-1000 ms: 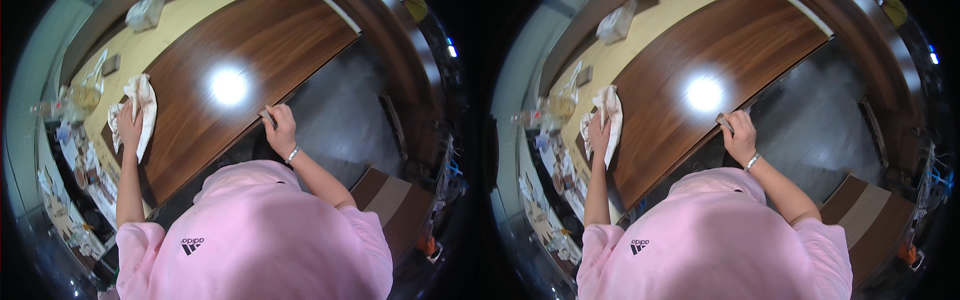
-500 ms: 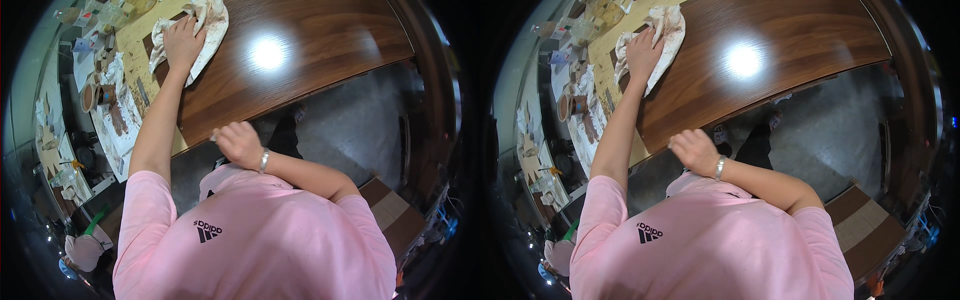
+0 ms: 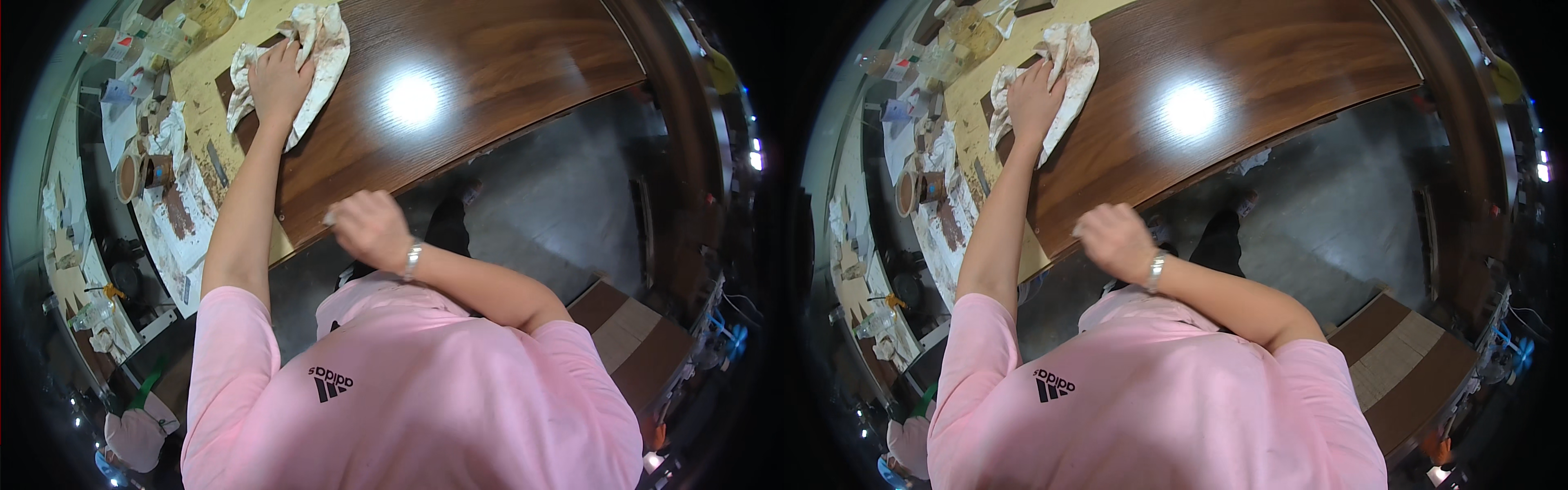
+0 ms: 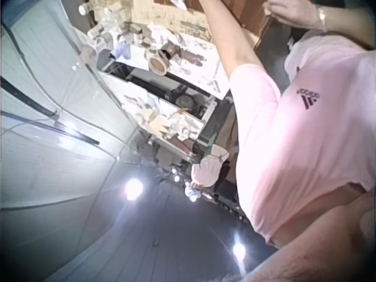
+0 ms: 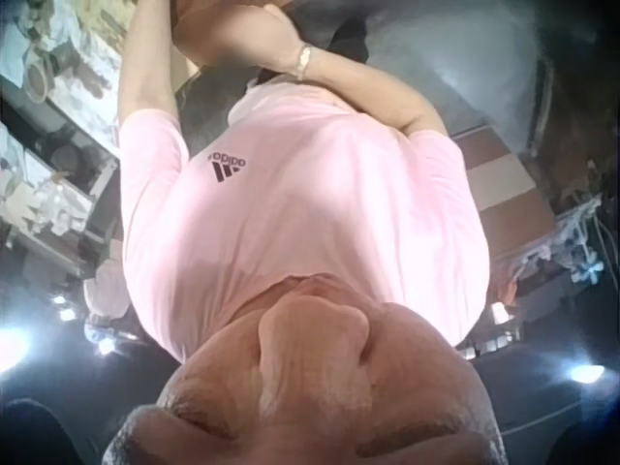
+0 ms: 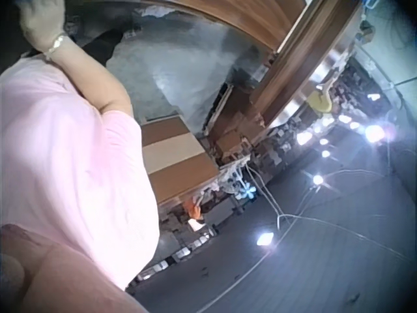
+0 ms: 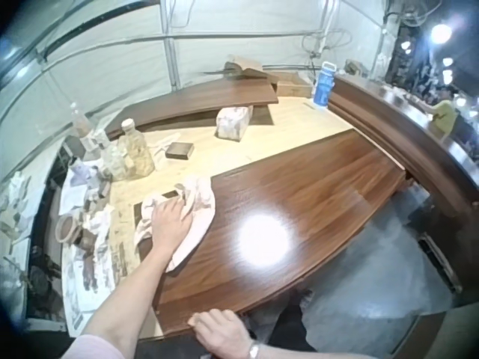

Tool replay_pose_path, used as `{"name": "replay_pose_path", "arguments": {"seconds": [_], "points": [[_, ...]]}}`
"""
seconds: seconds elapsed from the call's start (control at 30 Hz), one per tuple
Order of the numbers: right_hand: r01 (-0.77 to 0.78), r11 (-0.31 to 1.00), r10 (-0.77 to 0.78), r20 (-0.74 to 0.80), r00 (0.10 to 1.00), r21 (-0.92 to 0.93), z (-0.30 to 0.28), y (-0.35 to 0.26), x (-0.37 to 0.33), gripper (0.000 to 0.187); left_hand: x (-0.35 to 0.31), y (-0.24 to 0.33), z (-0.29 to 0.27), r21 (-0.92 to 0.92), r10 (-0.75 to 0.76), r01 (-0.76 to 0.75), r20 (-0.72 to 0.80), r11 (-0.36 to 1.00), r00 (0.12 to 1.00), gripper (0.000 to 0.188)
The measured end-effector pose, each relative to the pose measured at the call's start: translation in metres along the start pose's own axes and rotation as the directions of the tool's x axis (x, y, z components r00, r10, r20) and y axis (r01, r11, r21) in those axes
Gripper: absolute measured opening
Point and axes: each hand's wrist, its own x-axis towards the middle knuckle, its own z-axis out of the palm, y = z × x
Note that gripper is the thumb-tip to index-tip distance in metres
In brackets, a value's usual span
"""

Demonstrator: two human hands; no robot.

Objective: The person rubs a sanding block along the edges and surface of a wood panel, then wipes the panel with a cloth, repeats the sanding and wiping, and finally applies a liquid from a bottle to the cloth before wiping the panel again.

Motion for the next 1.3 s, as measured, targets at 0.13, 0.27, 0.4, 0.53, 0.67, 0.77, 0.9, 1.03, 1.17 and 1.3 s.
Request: {"name": "replay_pose_path", "arguments": {"seconds": [0.13, 0.27, 0.4, 0.53, 0.67, 0.77, 0.9, 1.03, 1.17, 1.3], "points": [[-0.217, 0.889, 0.149, -0.193, 0.970, -0.403, -0.082, 0.080, -0.029, 0.018, 0.000, 0.006, -0.007, 0.065, 0.043, -0.039, -0.065, 0.997, 0.997, 0.044], [-0.612, 0.586, 0.360, -0.506, 0.784, -0.532, -0.176, 0.163, -0.069, 0.014, 0.000, -0.003, -0.006, 0.010, 0.059, -0.058, -0.061, 0.998, 0.996, 0.046], [-0.844, 0.414, 0.426, -0.747, 0.511, -0.341, -0.221, 0.166, -0.102, 0.017, -0.004, 0.045, -0.024, 0.107, 0.046, -0.083, 0.311, 0.991, 0.949, 0.058], [-0.871, 0.393, 0.496, -0.730, 0.470, -0.294, -0.214, 0.152, -0.136, 0.018, -0.058, 0.168, -0.057, -0.470, 0.504, -0.410, 0.089, 0.782, 0.859, 0.054], [-0.940, 0.236, 0.638, -0.691, 0.340, -0.245, -0.215, 0.136, -0.175, 0.018, -0.105, 0.226, -0.062, -0.855, 0.762, -0.341, 0.093, 0.391, 0.641, 0.060], [-0.946, 0.061, 0.664, -0.694, 0.277, -0.318, -0.248, 0.128, -0.247, 0.020, -0.089, 0.198, -0.095, -0.878, 0.625, -0.325, -0.038, 0.351, 0.779, 0.054], [-0.924, -0.274, 0.682, -0.732, 0.011, -0.268, -0.284, 0.096, -0.336, 0.024, -0.081, 0.160, -0.105, -0.527, 0.615, -0.436, 0.228, 0.730, 0.755, 0.071], [-0.819, -0.562, 0.615, -0.720, -0.321, -0.115, -0.298, 0.087, -0.413, 0.025, -0.079, 0.215, -0.072, -0.375, 0.630, -0.510, 0.386, 0.774, 0.674, 0.067], [-0.742, -0.654, 0.474, -0.685, -0.553, 0.147, -0.323, 0.125, -0.440, 0.024, -0.025, 0.325, -0.030, -0.312, 0.709, -0.636, 0.311, 0.705, 0.633, 0.060], [-0.838, -0.480, 0.567, -0.638, -0.522, 0.260, -0.367, 0.183, -0.433, 0.026, 0.047, 0.460, 0.032, -0.415, 0.754, -0.653, 0.143, 0.634, 0.641, 0.057]]}}
